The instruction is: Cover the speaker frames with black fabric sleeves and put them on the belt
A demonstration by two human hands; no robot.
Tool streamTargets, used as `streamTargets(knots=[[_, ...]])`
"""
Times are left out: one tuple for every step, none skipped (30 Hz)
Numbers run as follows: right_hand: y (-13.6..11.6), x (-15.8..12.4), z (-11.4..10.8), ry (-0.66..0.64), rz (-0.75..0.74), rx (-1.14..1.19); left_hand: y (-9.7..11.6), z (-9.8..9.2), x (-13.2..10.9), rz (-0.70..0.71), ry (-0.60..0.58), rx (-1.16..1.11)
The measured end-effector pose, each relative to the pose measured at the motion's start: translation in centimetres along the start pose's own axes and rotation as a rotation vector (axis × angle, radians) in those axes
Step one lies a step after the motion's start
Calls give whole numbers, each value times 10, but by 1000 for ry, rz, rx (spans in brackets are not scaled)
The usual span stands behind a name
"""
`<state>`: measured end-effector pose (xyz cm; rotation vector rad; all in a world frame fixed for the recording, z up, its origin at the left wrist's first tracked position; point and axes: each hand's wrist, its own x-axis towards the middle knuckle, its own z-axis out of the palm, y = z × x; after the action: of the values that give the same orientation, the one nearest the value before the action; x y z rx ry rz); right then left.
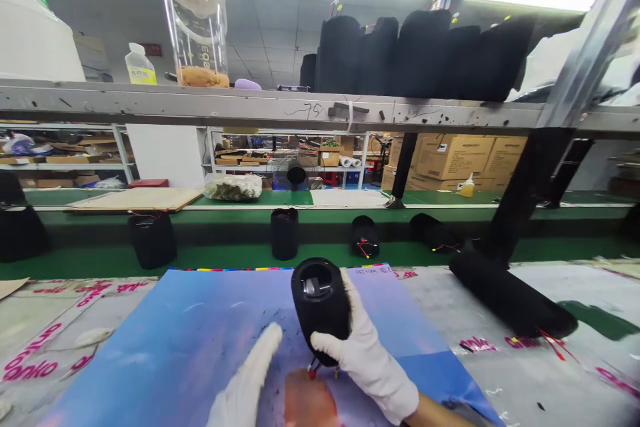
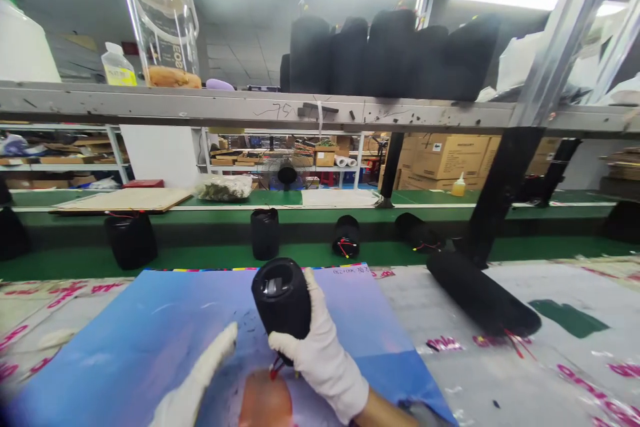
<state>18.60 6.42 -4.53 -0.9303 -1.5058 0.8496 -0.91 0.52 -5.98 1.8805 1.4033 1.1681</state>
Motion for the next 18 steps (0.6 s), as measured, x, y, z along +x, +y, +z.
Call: streamTargets(knots=[[-4,0,-1,-18,-9,-7,2,0,8,-1,19,-41],[-10,0,-2,-29,-15,-5,6,0,17,-1,34,-102],[-16,-1,-4,-50,-19,-2,11,2,27,-2,38,-179],[-24,0,-8,-86,-15,-23,18,6,38,-12,24,-257],[-31,1,-14,-131,9,-103,24,10,49,-26,-11,-319],[-39,3,-24,-175,47,-232,29,14,58,-51,-60,-351],[-46,6,-38,-205,93,-388,33,19,66,-70,-98,-366],[-52,10,-57,-213,148,-566,34,24,73,-86,-115,-372],[-58,15,-80,-178,183,-696,33,29,77,-101,-108,-376],[-63,21,-108,-105,201,-761,31,34,80,-108,-81,-386],[-66,27,-139,-12,226,-833,27,39,81,-107,-46,-402],[-68,32,-172,82,262,-914,22,44,82,-106,-18,-424],[-68,35,-205,165,312,-995,18,48,81,-102,-3,-463],[-68,38,-235,239,370,-1073,15,52,80,-98,-1,-526],[-66,39,-261,280,440,-1134,14,55,79,-95,-3,-601],[-64,39,-281,300,510,-1177,13,58,78,-95,-6,-675],[-62,39,-296,294,556,-1215,13,61,78,-100,-4,-732],[-60,38,-303,274,588,-1255,13,63,77,-106,3,-764]])
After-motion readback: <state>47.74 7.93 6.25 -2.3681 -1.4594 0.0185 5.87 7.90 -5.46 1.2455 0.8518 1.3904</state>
